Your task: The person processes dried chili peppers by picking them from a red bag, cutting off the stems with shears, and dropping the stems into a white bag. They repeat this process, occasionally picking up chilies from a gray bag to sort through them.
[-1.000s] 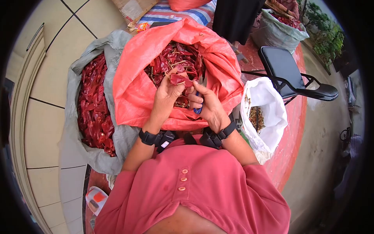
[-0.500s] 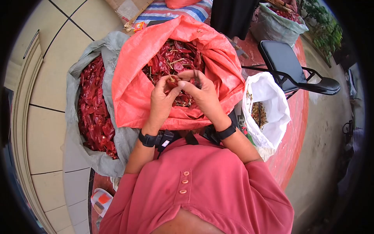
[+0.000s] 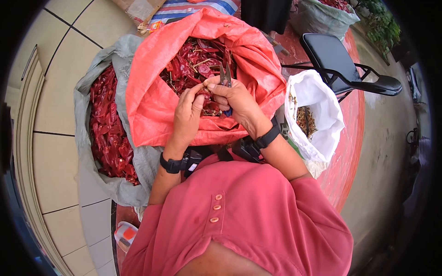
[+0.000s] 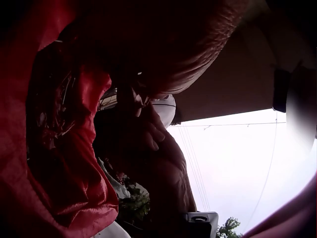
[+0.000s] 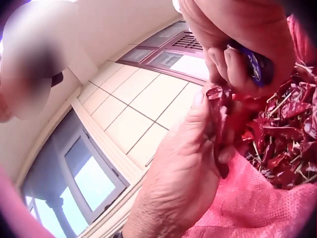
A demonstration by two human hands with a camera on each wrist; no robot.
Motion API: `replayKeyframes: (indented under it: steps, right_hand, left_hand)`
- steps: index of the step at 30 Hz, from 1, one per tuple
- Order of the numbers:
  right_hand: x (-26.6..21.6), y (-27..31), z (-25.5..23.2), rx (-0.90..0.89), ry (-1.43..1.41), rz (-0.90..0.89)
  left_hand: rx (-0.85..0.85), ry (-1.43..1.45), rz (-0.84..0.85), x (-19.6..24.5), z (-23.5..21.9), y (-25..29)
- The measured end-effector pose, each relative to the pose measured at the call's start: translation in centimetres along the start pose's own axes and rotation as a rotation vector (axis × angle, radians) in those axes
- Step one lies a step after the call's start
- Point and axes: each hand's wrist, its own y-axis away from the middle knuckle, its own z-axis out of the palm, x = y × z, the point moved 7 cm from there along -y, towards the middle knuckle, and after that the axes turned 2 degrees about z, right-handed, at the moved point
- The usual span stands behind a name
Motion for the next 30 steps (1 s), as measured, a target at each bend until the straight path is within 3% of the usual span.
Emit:
replayKeyframes:
  steps: [3, 6, 7, 10, 13, 16, 19, 23, 26, 29, 30]
  right_hand:
    - [-1.0, 0.8, 0.6, 0.118, 0.262, -0.129]
    - [-2.1, 0.7, 2.2, 0.029, 0.612, -0.54]
    - [-1.8, 0.8, 2.2, 0.021, 0.623, -0.432]
    - [-1.6, 1.1, 2.3, 0.06, 0.686, -0.535]
    - [-2.2, 2.0, 3.7, 0.049, 0.947, -0.833]
    - [-2.2, 3.5, 5.2, 0.118, 1.282, -0.968]
    - [-1.6, 3.9, 5.0, 0.125, 1.354, -1.018]
    - [-2.0, 2.9, 3.3, 0.205, 0.984, -0.849]
    - [-2.7, 2.9, 3.3, 0.188, 1.059, -0.843]
    - [-2.3, 2.6, 2.5, 0.206, 0.846, -0.68]
    - [-2.0, 2.3, 2.1, 0.18, 0.71, -0.565]
  left_hand:
    - [0.016, 0.23, -0.198, -1.4, 0.0, 0.5]
    - [0.069, 0.432, -0.302, -2.7, 0.4, 1.2]
    - [0.078, 0.493, -0.329, -3.2, 0.5, 1.3]
    - [0.103, 0.629, -0.411, -4.0, 0.8, 1.7]
    - [0.127, 0.744, -0.505, -3.9, 0.8, 2.1]
    - [0.146, 0.84, -0.547, -3.4, 1.0, 2.1]
    - [0.141, 0.882, -0.603, -4.2, 1.2, 2.7]
    - [0.087, 0.909, -0.649, -4.8, 1.2, 2.8]
    - [0.02, 0.593, -0.428, -3.2, 0.6, 2.0]
    - [-0.112, 0.329, -0.191, -2.0, 0.8, 1.4]
    - [-0.152, 0.342, -0.238, -2.0, 0.9, 1.6]
